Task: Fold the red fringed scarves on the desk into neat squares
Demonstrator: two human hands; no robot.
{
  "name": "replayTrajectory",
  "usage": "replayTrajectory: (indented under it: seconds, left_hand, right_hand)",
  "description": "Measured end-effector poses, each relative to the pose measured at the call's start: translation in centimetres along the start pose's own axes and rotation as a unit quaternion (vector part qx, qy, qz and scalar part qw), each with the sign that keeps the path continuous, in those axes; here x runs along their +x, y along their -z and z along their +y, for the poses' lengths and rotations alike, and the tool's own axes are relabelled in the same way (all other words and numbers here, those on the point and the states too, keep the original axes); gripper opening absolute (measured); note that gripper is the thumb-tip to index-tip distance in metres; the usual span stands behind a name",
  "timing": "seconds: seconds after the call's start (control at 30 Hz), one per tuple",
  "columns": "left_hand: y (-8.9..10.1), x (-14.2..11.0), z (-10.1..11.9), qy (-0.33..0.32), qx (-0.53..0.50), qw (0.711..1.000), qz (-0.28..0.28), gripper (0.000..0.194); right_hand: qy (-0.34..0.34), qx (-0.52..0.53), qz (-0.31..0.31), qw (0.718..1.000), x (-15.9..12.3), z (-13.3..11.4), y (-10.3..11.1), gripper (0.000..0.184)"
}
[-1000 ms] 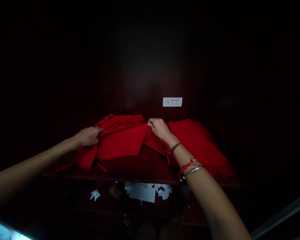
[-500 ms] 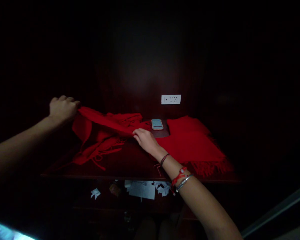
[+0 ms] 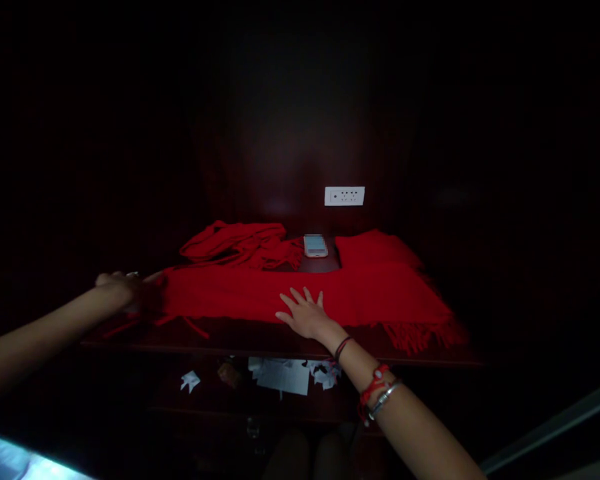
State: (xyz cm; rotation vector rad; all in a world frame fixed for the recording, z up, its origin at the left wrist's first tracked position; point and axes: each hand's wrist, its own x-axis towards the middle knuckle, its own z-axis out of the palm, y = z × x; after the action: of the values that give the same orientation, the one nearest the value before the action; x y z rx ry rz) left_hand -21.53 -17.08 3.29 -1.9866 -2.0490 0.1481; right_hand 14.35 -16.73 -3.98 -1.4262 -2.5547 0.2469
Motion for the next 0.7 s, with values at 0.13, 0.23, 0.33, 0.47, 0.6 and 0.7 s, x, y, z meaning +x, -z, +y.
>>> replayTrajectory:
  seconds: [0.13,0.23,0.33,0.47,0.6,0.7]
  left_hand:
    - [1.6,1.2,7.4,-0.050,-0.012,0.999,0.003,0.048]
    - [0.3,2.4,12.6,-0.187,-0.112,0.976,-0.012,0.054]
    - [-2.6,3.3,14.5,-0.153,-0.149,0.973,-0.084,0.060]
    - [-4.5,4.0,13.7,-0.131,-0.160,0.968,-0.141,0.068]
    - [-3.4,4.1,14.2,-0.159,-0.187,0.963,-0.108,0.061]
    - [-3.2,4.1,15.4,-0.234,-0.204,0.949,-0.043,0.049]
  right_hand:
    - [-0.014,-0.018,-0.056,0.998,-0.3,0.5,-0.1,0.060]
    - [-0.015,-0.026,-0.071,0.997,-0.5,0.8,0.0,0.062]
    - [-0.021,-0.028,-0.093,0.995,-0.8,1.0,0.1,0.063]
    - [-0.021,-0.021,-0.116,0.993,-0.8,0.9,0.8,0.063]
    - [-0.039,-0.013,-0.071,0.997,-0.3,1.2,1.6,0.065]
    - [-0.082,-0.034,-0.026,0.996,0.1,2.2,1.5,0.066]
